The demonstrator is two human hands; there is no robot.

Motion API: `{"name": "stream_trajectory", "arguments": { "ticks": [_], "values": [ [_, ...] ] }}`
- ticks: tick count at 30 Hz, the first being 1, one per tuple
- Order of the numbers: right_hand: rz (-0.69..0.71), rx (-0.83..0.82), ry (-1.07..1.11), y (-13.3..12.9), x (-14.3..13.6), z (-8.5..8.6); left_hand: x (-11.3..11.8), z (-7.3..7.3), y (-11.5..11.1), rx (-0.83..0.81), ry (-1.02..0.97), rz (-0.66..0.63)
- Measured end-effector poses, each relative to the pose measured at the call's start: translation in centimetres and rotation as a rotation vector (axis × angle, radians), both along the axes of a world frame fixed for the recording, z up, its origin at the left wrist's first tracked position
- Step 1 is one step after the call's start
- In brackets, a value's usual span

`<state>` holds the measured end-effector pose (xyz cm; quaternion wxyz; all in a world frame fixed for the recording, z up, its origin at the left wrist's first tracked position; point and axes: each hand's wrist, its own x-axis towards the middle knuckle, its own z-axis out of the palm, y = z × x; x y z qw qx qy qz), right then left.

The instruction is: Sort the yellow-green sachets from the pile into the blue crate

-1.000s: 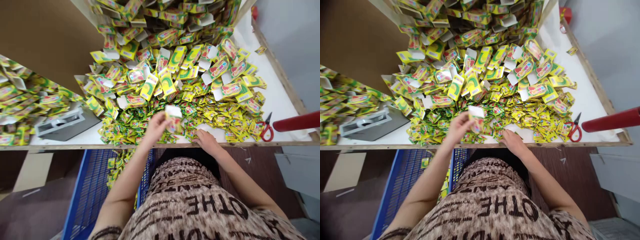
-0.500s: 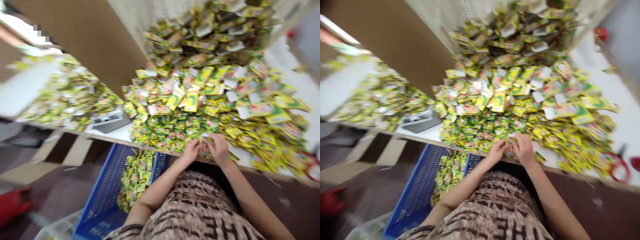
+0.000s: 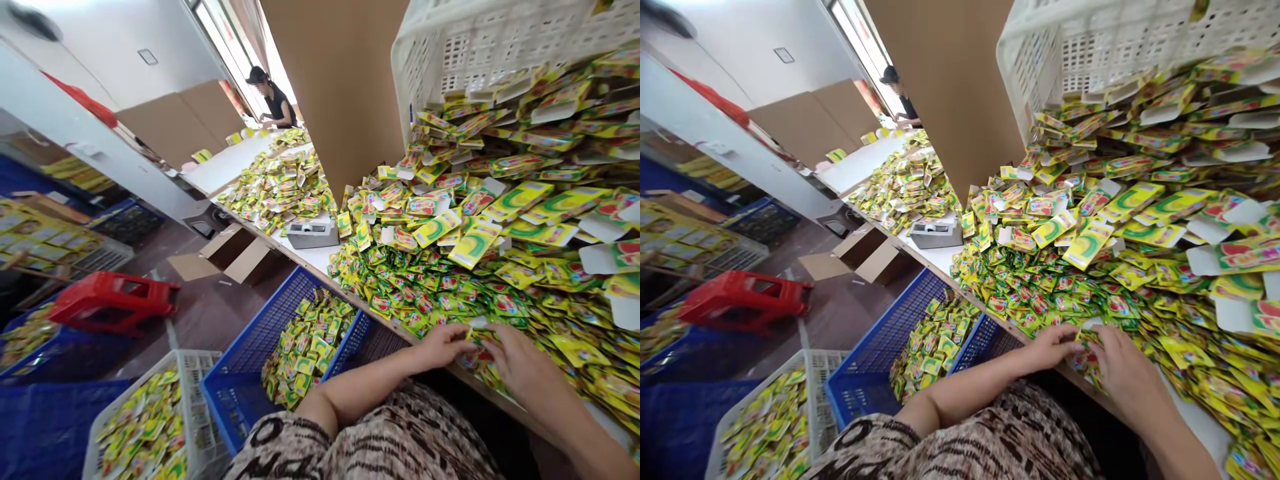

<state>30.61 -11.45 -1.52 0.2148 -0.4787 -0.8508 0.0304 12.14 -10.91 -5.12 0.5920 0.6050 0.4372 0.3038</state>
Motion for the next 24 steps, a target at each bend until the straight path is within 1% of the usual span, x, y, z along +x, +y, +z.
{"name": "stream_trajectory", "arguments": {
  "ticks": [2, 4, 6, 7, 8, 10, 11, 12, 13, 16, 18, 19, 21, 23, 24],
  "values": [
    [-0.038, 0.002, -0.052, 0.3, 0.4, 0.3, 0.1, -0.4, 0.0, -0.015, -0.038, 0.003],
    [-0.05, 0.004, -0.112, 0.2, 0.4, 0.9, 0.1, -0.6, -0.1, 0.001, -0.095, -0.003],
    [-0.013, -0.053, -0.154, -0.2, 0.0, 2.0, 0.2, -0.5, -0.4, 0.034, -0.16, -0.008],
    [0.003, -0.112, -0.161, -0.3, -0.3, 2.5, 0.2, -0.4, -0.6, 0.043, -0.19, -0.009],
    [0.014, -0.174, -0.134, -0.4, -0.5, 3.0, 0.2, -0.2, -0.7, 0.04, -0.218, -0.01],
    [0.015, -0.269, 0.01, -0.3, -0.7, 3.4, 0.3, 0.0, -0.5, -0.009, -0.27, -0.014],
    [-0.022, -0.292, 0.089, -0.1, -0.6, 3.3, 0.4, -0.1, -0.3, -0.047, -0.298, -0.022],
    [-0.085, -0.281, 0.162, 0.1, -0.6, 3.0, 0.4, -0.1, 0.0, -0.082, -0.324, -0.025],
    [-0.118, -0.258, 0.224, 0.1, -0.5, 2.5, 0.5, -0.2, 0.2, -0.111, -0.347, -0.027],
    [-0.204, -0.138, 0.377, -0.2, -0.4, 0.9, 0.7, -0.3, 0.4, -0.15, -0.375, -0.008],
    [-0.216, -0.058, 0.409, -0.5, -0.4, 0.0, 0.8, -0.3, 0.3, -0.145, -0.364, 0.005],
    [-0.189, -0.026, 0.399, -0.6, -0.4, -0.3, 0.8, -0.4, 0.3, -0.139, -0.359, 0.007],
    [-0.077, 0.014, 0.355, -0.6, 0.0, -0.7, 0.7, -0.5, 0.4, -0.13, -0.352, -0.001],
    [0.039, 0.033, 0.323, -0.3, 0.4, -0.8, 0.5, -0.7, 0.5, -0.134, -0.346, -0.014],
    [0.071, 0.031, 0.317, -0.1, 0.6, -0.8, 0.5, -0.7, 0.6, -0.139, -0.338, -0.015]
  ]
}}
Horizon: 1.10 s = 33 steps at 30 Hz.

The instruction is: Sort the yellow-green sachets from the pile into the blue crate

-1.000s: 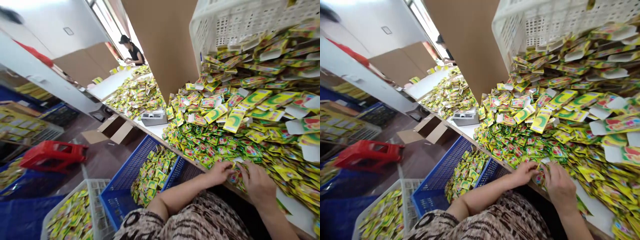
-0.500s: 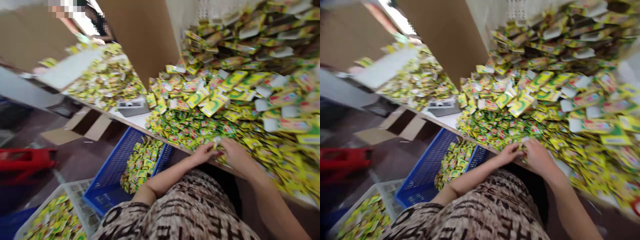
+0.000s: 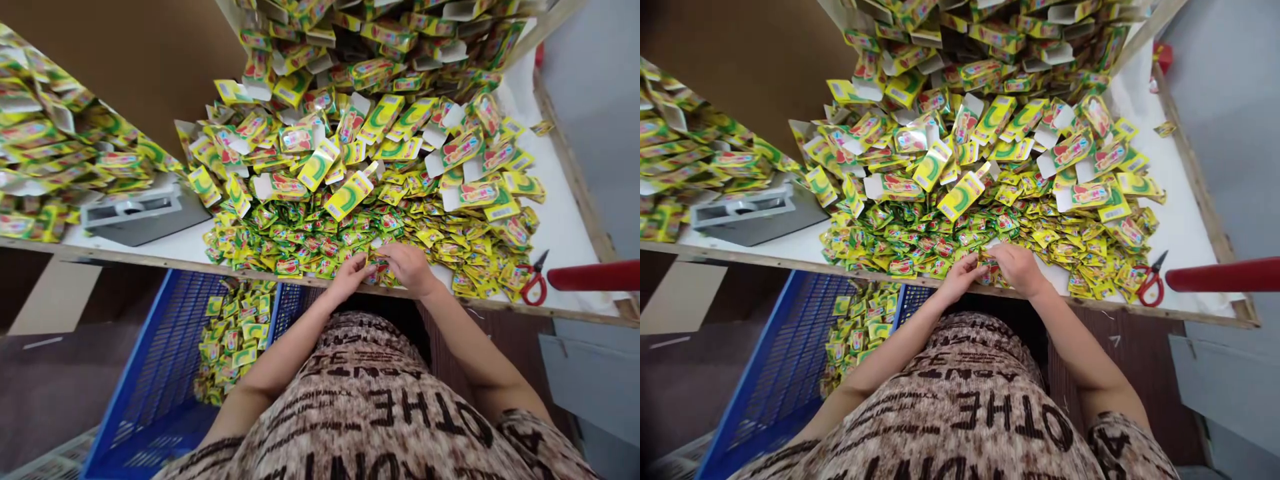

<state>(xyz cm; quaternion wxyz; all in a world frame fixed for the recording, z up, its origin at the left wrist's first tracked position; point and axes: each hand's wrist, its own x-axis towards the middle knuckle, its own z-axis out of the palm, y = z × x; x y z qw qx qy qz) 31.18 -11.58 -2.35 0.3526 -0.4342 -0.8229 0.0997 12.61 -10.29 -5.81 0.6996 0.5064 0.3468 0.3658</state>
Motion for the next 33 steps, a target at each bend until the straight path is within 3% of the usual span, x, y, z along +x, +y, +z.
{"name": "stream_trajectory", "arguments": {
  "ticks": [3, 8, 11, 16, 18, 22, 24, 27, 30, 33],
  "values": [
    [-0.032, -0.036, 0.021, 0.4, -0.1, 0.0, 0.2, 0.2, 0.1, -0.017, 0.021, 0.03],
    [-0.184, -0.072, 0.069, 0.2, -1.3, 0.1, 1.4, 1.0, -0.4, -0.068, -0.017, 0.19],
    [-0.249, -0.126, 0.014, 0.1, -1.4, 0.6, 1.6, 1.3, -0.6, -0.093, -0.037, 0.177],
    [-0.136, -0.298, -0.169, -0.2, -1.0, 1.8, 0.7, 1.3, -0.5, -0.093, 0.001, 0.081],
    [-0.09, -0.343, -0.146, -0.5, -1.0, 1.8, 0.5, 1.0, -0.5, -0.074, 0.006, 0.064],
    [-0.296, -0.462, 0.335, -1.5, -1.0, 1.0, 0.4, 0.7, -0.7, -0.15, -0.033, 0.127],
    [-0.388, -0.655, 0.662, -2.0, -1.1, 0.6, 0.2, 0.9, -0.5, -0.229, -0.083, 0.134],
    [-0.347, -0.951, 1.027, -2.4, -1.5, 0.3, -0.1, 1.6, 0.0, -0.338, -0.132, 0.039],
    [-0.317, -1.088, 1.131, -2.1, -2.1, 0.3, -0.2, 2.3, 0.4, -0.377, -0.144, -0.039],
    [-0.387, -1.015, 1.113, -1.9, -2.4, 0.2, -0.3, 2.6, 0.2, -0.323, -0.145, 0.031]
  ]
}}
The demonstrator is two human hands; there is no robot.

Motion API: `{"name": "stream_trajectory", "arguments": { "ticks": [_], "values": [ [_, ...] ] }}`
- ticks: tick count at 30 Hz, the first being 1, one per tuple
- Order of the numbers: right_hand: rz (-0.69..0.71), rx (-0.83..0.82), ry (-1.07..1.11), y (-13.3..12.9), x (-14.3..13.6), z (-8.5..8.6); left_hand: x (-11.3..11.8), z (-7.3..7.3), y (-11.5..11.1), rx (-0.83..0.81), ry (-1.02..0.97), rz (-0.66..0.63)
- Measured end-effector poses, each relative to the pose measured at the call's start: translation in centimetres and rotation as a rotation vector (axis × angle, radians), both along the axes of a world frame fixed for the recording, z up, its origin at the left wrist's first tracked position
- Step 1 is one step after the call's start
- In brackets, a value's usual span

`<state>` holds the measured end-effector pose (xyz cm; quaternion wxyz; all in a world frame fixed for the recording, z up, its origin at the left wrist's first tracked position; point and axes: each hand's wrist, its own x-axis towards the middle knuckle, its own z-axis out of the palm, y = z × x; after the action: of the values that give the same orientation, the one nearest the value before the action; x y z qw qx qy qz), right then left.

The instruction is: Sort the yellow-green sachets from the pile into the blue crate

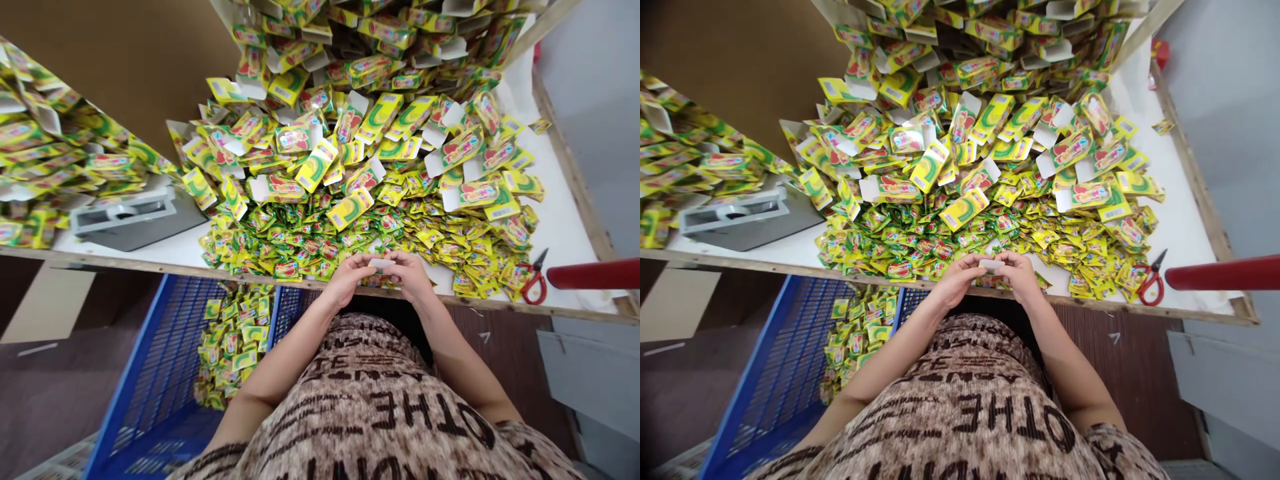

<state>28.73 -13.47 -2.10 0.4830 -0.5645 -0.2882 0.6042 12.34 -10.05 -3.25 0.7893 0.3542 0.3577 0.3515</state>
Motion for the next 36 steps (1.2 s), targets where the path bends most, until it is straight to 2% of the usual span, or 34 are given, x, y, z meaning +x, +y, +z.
{"name": "stream_trajectory", "arguments": {
  "ticks": [4, 7, 11, 14, 17, 22, 24, 27, 30, 32, 34, 36],
  "values": [
    [0.041, 0.147, -0.131, 0.0, 0.1, -0.2, 0.0, -0.2, -0.3, 0.184, 0.141, 0.168],
    [0.025, 0.164, -0.204, 0.0, 0.2, -0.3, 0.0, -0.5, -0.1, 0.3, 0.264, 0.192],
    [0.0, 0.159, -0.172, 0.1, 0.1, -0.6, 0.1, -0.9, 0.3, 0.417, 0.326, 0.166],
    [0.005, 0.23, -0.255, -0.1, 0.3, -0.9, -0.1, -1.4, 0.5, 0.667, 0.411, 0.143],
    [0.035, 0.374, -0.426, -0.8, 0.4, -1.5, -0.5, -1.9, 0.4, 0.904, 0.449, 0.153],
    [-0.005, 0.555, -0.758, -2.7, -0.4, -2.6, -0.9, -2.5, 0.1, 0.999, 0.424, 0.058],
    [0.062, 0.61, -0.83, -3.0, 0.0, -2.3, -0.9, -2.8, 0.1, 1.024, 0.413, 0.008],
    [0.185, 0.658, -0.916, -2.2, 3.0, -1.2, -1.1, -3.0, 0.1, 1.06, 0.432, -0.078],
    [0.019, 0.558, -1.21, -0.2, 7.6, -0.5, -1.1, -3.2, 0.4, 1.052, 0.451, -0.168],
    [0.055, 0.47, -1.325, 1.3, 10.4, -0.7, -0.8, -3.3, 0.6, 1.039, 0.423, -0.162],
    [0.082, 0.422, -1.301, 2.4, 12.3, -0.9, -0.4, -3.4, 0.8, 1.031, 0.39, -0.157],
    [-0.06, 0.392, -1.214, 2.8, 13.3, -0.7, -0.1, -3.2, 0.7, 1.001, 0.379, -0.152]
  ]
}}
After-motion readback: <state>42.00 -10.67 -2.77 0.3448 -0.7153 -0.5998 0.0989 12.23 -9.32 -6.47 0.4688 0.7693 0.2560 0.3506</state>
